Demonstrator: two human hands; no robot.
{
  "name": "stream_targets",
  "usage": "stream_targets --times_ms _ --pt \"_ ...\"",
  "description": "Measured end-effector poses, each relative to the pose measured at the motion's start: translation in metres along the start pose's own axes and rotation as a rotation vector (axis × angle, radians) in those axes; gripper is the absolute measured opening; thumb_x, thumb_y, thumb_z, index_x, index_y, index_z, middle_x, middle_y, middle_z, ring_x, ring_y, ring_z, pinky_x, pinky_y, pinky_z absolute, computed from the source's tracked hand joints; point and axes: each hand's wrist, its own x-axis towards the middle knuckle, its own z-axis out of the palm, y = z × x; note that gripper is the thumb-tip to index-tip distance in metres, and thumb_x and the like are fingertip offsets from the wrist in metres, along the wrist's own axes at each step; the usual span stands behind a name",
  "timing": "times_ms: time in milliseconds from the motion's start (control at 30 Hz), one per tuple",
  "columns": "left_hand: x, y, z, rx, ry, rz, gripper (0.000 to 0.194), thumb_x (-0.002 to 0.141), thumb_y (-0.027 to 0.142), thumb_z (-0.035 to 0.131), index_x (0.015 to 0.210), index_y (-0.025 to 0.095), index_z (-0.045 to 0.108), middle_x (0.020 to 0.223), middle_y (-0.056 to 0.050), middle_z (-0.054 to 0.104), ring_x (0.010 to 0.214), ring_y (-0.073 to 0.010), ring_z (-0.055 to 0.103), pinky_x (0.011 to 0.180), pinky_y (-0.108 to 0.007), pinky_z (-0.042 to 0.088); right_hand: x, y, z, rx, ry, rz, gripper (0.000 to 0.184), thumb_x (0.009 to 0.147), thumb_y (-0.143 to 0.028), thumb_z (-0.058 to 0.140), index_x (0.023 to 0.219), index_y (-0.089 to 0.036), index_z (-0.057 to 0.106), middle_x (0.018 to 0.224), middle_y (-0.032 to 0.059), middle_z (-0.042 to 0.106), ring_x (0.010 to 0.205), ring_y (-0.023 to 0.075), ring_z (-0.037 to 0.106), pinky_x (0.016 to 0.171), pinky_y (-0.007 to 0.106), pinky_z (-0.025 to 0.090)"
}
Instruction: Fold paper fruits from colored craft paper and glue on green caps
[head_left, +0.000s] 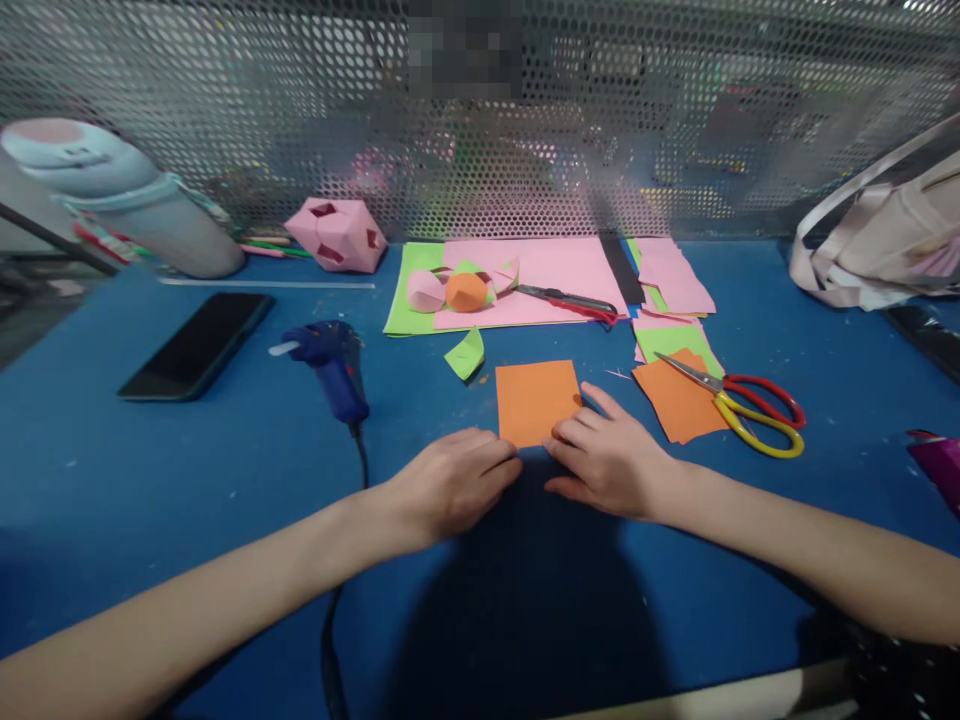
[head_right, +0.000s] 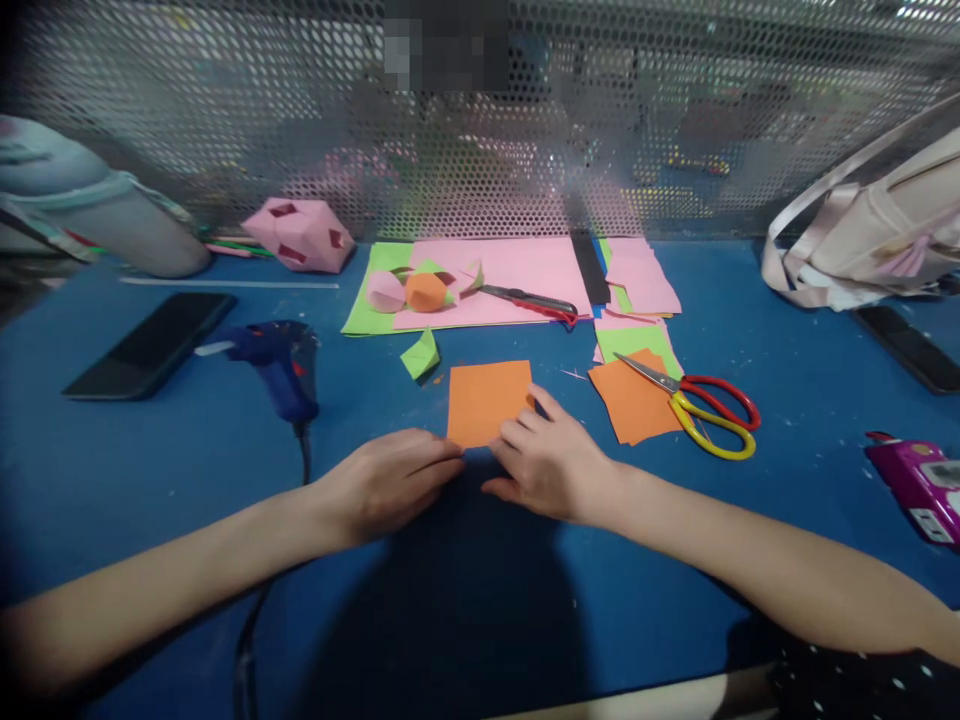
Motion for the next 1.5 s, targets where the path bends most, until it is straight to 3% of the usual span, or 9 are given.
stream_targets --times_ms 233,433,633,767,933,1167,1233,1367,1500 --pt "0.011 -0.008 -0.019 0.205 -0.045 -0.087 0.027 0.090 0.017 0.037 0.088 0.017 0.064 0.073 -0.006 0.059 0.068 -0.0171 0.054 0.064 -0.029 0.045 -0.019 0.025 -0.018 -0.018 -0.006 0.110 0.035 0.092 -0.038 0.045 0.077 -0.018 0.069 0.070 0.0056 0.062 0.073 0.0197 0.055 0.104 0.052 0.023" --pt "0.053 -0.030 -0.009 0.142 0.058 -0.205 0.033 0.090 0.023 0.041 0.118 0.011 0.052 0.129 -0.018 0.049 0.115 -0.0272 0.047 0.096 -0.042 0.041 0.006 0.049 -0.021 0.015 -0.004 0.260 0.027 0.093 -0.030 0.043 0.095 -0.017 0.066 0.088 0.0079 0.065 0.086 0.0208 0.059 0.083 0.038 0.041" --pt "0.063 -0.037 -0.006 0.122 0.025 -0.348 0.034 0.088 0.026 0.044 0.117 0.011 0.051 0.104 -0.015 0.057 0.096 -0.0266 0.054 0.086 -0.043 0.045 0.016 0.064 -0.004 0.184 0.082 0.377 0.022 0.091 -0.025 0.046 0.106 -0.018 0.060 0.102 0.0064 0.064 0.097 0.0191 0.059 0.084 0.033 0.045" --pt "0.067 -0.041 -0.006 0.005 0.019 -0.428 0.041 0.085 0.028 0.048 0.123 0.014 0.046 0.105 -0.012 0.053 0.094 -0.0250 0.056 0.082 -0.039 0.047 0.016 0.065 0.004 0.248 0.137 0.392 0.027 0.089 -0.023 0.048 0.115 -0.018 0.054 0.114 0.0080 0.059 0.105 0.0203 0.055 0.090 0.034 0.044" --pt "0.070 -0.043 -0.003 -0.067 0.021 -0.439 0.037 0.084 0.028 0.049 0.120 0.018 0.047 0.103 -0.009 0.054 0.090 -0.0230 0.058 0.078 -0.036 0.048 0.038 0.076 0.007 0.267 -0.030 0.423 0.036 0.083 -0.029 0.055 0.116 -0.016 0.053 0.115 0.0128 0.056 0.104 0.0254 0.055 0.084 0.036 0.044" --pt "0.061 -0.043 0.000 -0.034 0.137 -0.377 0.041 0.082 0.029 0.057 0.119 0.017 0.048 0.114 -0.011 0.052 0.106 -0.0259 0.050 0.092 -0.039 0.044 0.070 0.100 0.002 0.372 -0.237 0.417 0.007 0.072 -0.021 0.061 0.077 -0.018 0.062 0.076 0.0050 0.064 0.073 0.0189 0.060 0.060 0.026 0.040" --pt "0.060 -0.044 0.001 -0.035 0.159 -0.355 0.040 0.082 0.029 0.058 0.119 0.016 0.049 0.120 -0.012 0.051 0.109 -0.0262 0.049 0.094 -0.041 0.042 0.068 0.098 0.002 0.383 -0.235 0.416 0.004 0.072 -0.019 0.057 0.074 -0.018 0.061 0.074 0.0045 0.064 0.072 0.0181 0.059 0.060 0.026 0.039" --pt "0.060 -0.046 0.003 -0.047 0.159 -0.349 0.041 0.082 0.029 0.057 0.120 0.016 0.049 0.123 -0.013 0.050 0.110 -0.0273 0.049 0.095 -0.043 0.042 0.062 0.092 0.004 0.369 -0.154 0.447 0.021 0.073 -0.017 0.055 0.094 -0.017 0.059 0.097 0.0090 0.063 0.087 0.0207 0.058 0.069 0.028 0.039" --pt "0.060 -0.046 0.003 -0.059 0.169 -0.352 0.042 0.081 0.028 0.058 0.120 0.015 0.048 0.124 -0.013 0.050 0.111 -0.0273 0.050 0.094 -0.043 0.042 0.065 0.095 0.008 0.406 -0.145 0.441 0.027 0.071 -0.012 0.054 0.097 -0.017 0.060 0.088 0.0053 0.066 0.080 0.0172 0.059 0.067 0.026 0.040"
